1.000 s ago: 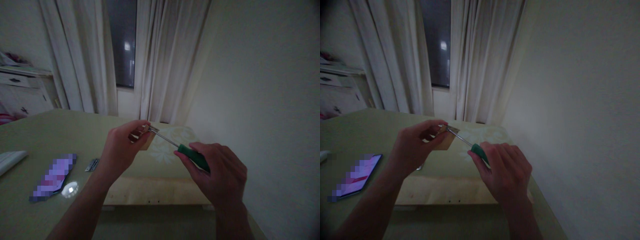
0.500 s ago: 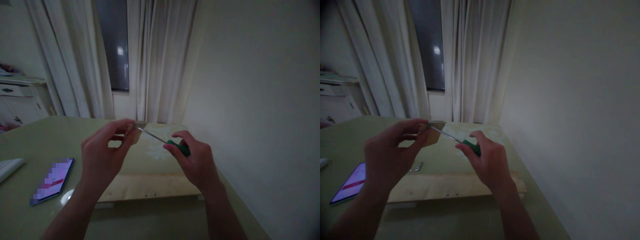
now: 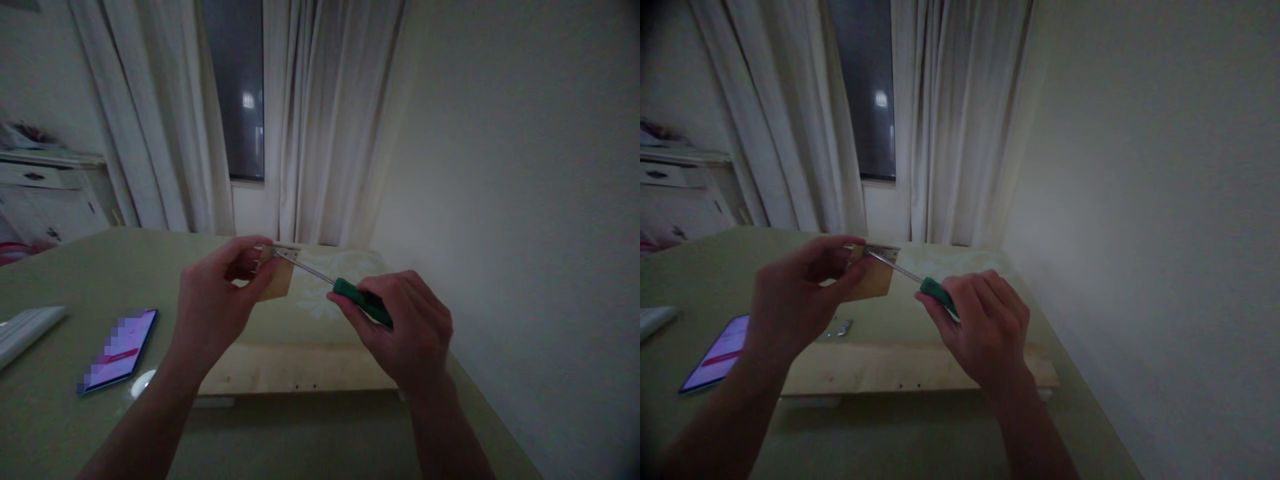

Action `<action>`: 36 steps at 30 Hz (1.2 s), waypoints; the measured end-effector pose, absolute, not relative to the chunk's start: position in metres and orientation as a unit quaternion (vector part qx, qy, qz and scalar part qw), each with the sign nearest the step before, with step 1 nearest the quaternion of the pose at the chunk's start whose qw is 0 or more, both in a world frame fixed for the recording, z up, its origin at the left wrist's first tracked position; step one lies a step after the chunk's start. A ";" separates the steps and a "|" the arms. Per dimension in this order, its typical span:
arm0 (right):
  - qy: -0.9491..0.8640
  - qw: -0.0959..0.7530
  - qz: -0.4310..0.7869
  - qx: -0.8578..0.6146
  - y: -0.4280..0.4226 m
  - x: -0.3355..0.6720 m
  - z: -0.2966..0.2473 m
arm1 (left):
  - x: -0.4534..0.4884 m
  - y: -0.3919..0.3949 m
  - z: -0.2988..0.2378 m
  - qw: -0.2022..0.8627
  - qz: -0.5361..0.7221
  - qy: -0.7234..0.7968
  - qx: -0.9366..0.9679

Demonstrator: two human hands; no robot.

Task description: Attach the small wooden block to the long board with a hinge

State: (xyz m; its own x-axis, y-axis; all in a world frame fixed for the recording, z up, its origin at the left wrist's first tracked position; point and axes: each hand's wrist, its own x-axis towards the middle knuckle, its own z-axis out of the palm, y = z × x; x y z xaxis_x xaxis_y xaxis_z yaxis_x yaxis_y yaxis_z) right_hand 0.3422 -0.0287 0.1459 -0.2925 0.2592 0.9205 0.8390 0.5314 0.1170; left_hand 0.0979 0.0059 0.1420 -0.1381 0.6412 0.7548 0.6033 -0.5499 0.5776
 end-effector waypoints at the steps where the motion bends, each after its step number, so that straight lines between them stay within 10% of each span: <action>1: -0.734 0.485 -0.269 -0.392 -0.026 0.341 0.145 | 0.099 0.004 0.143 -0.018 0.585 0.481 0.652; 6: -0.777 0.391 -0.046 -0.490 -0.020 0.339 0.143 | 0.109 0.006 0.135 -0.167 0.549 0.446 0.687; 13: -0.760 0.378 -0.370 -0.377 -0.023 0.344 0.145 | 0.102 0.021 0.132 0.039 0.540 0.498 0.677; 25: -0.773 0.398 -0.012 -0.493 -0.015 0.348 0.145 | 0.111 0.028 0.121 -0.056 0.557 0.459 0.690; 32: -0.789 0.368 -0.290 -0.398 -0.016 0.344 0.143 | 0.106 0.038 0.116 0.058 0.572 0.475 0.665; 36: -0.757 0.373 -0.195 -0.500 -0.009 0.339 0.135 | 0.104 0.037 0.118 0.000 0.577 0.481 0.660</action>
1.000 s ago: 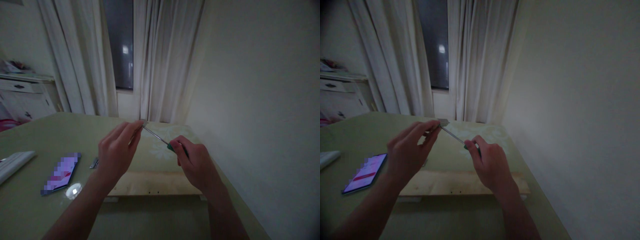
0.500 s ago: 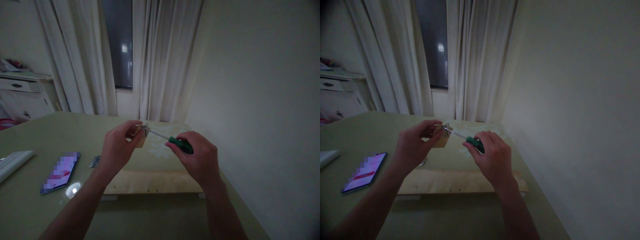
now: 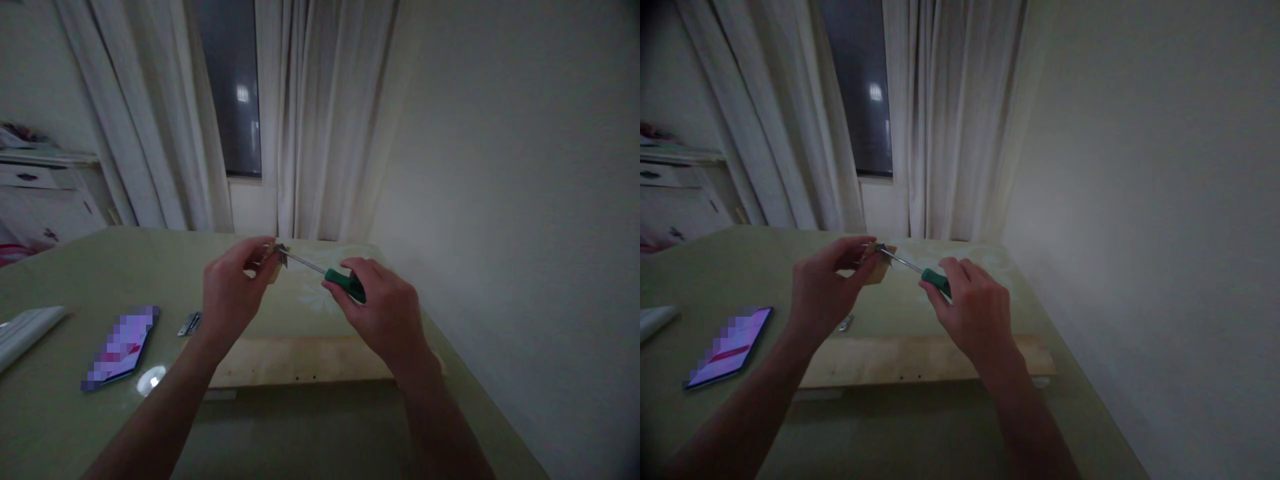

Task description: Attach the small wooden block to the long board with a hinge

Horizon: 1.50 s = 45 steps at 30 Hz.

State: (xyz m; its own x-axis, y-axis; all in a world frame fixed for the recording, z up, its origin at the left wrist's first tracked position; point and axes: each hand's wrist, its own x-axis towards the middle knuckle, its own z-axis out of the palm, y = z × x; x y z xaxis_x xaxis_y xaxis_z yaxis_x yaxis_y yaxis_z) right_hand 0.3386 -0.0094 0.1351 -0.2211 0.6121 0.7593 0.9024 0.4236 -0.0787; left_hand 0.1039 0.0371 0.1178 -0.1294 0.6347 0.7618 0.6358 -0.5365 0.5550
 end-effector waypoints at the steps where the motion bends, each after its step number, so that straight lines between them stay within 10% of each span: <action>1: -0.759 0.347 -0.146 -0.531 -0.007 0.338 0.133 | 0.105 0.037 0.117 0.030 -0.571 -0.479 -0.667; 5: -0.785 0.266 -0.058 -0.557 0.001 0.338 0.130 | 0.109 0.038 0.113 0.086 -0.547 -0.466 -0.690; 12: -0.753 0.358 -0.321 -0.450 -0.001 0.335 0.131 | 0.103 0.038 0.119 -0.023 -0.575 -0.494 -0.651; 20: -0.781 0.288 -0.077 -0.549 0.001 0.333 0.129 | 0.109 0.022 0.126 0.093 -0.568 -0.471 -0.669; 27: -0.742 0.375 -0.340 -0.439 -0.002 0.338 0.134 | 0.107 0.026 0.126 0.027 -0.572 -0.488 -0.659; 35: -0.797 0.190 -0.078 -0.568 0.009 0.329 0.121 | 0.107 0.040 0.115 0.016 -0.517 -0.510 -0.687; 45: -0.765 0.416 -0.139 -0.471 0.026 0.332 0.113 | 0.099 0.066 0.104 -0.124 -0.537 -0.534 -0.641</action>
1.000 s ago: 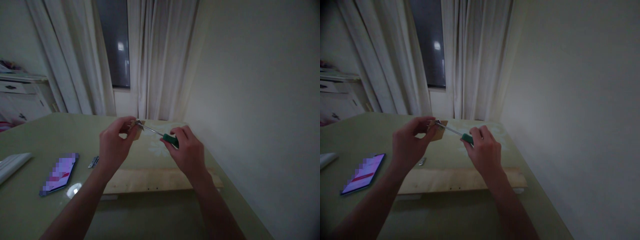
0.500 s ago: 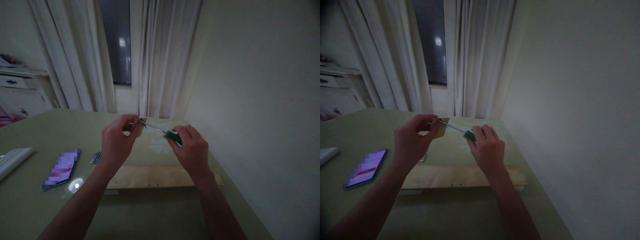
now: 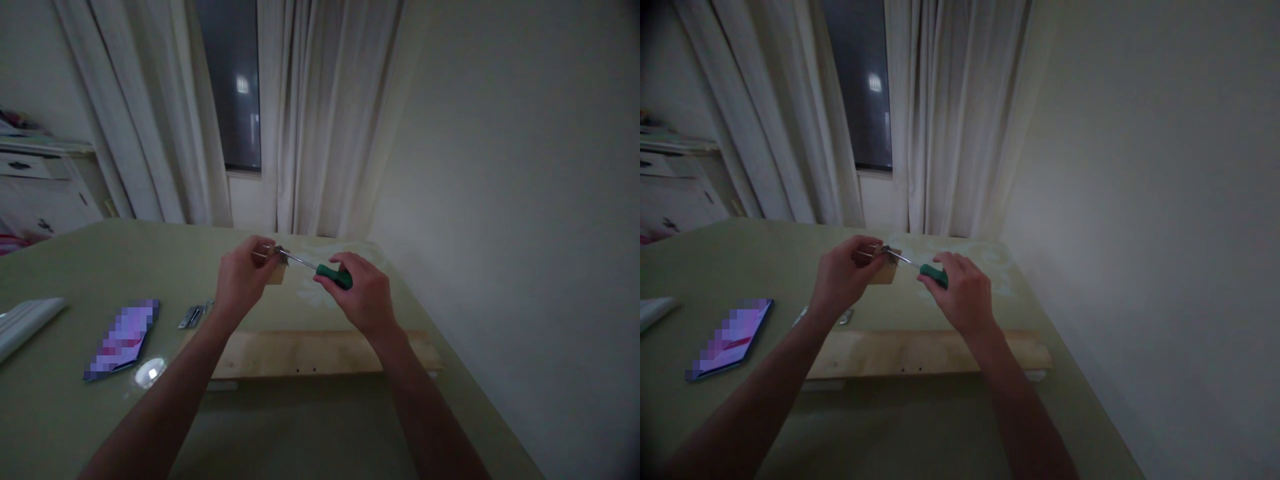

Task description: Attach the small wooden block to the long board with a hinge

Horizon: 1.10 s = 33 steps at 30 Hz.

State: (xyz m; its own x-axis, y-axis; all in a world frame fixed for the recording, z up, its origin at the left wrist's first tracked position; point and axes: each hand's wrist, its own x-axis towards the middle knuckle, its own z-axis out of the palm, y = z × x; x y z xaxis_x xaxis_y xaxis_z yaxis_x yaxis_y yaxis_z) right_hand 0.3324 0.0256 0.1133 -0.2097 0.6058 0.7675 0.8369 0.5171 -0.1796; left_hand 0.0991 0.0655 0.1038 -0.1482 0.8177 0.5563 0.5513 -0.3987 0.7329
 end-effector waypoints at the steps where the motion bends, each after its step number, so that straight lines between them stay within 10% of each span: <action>1: -0.749 0.446 -0.110 -0.477 0.025 0.333 0.114 | 0.100 0.066 0.101 0.148 0.547 0.522 0.637; 10: -0.651 0.625 -0.208 -0.377 -0.030 0.333 0.140 | 0.127 0.014 0.063 0.484 0.495 0.440 0.572; 20: -0.570 0.679 -0.305 -0.347 -0.041 0.339 0.148 | 0.125 -0.005 0.056 0.452 0.448 0.467 0.614; 28: -0.592 0.670 -0.334 -0.299 -0.042 0.344 0.146 | 0.127 0.033 0.101 0.234 0.331 0.391 0.826; 33: -0.635 0.632 -0.293 -0.334 -0.027 0.342 0.143 | 0.121 0.045 0.097 0.345 0.241 0.370 0.828</action>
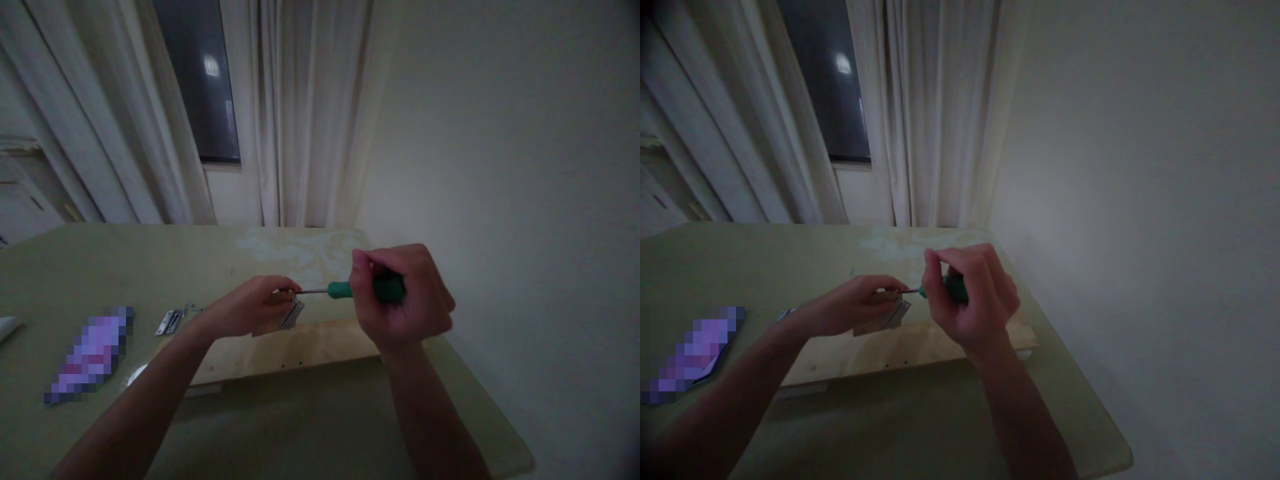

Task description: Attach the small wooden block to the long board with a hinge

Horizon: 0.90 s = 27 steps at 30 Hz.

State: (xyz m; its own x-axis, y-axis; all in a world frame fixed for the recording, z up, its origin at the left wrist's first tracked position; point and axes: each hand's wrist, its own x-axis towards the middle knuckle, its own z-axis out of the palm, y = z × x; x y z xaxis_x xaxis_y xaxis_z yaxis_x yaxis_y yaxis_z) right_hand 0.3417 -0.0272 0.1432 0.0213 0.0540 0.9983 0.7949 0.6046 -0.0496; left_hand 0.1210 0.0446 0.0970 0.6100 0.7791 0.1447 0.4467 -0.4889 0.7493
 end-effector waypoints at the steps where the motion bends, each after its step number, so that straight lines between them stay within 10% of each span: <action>1: -0.645 0.618 -0.292 -0.342 -0.024 0.341 0.143 | 0.119 0.047 0.094 0.384 0.230 0.365 0.816; 27: -0.767 0.513 -0.052 -0.383 -0.014 0.330 0.139 | 0.099 0.050 0.047 0.477 0.065 0.336 0.809</action>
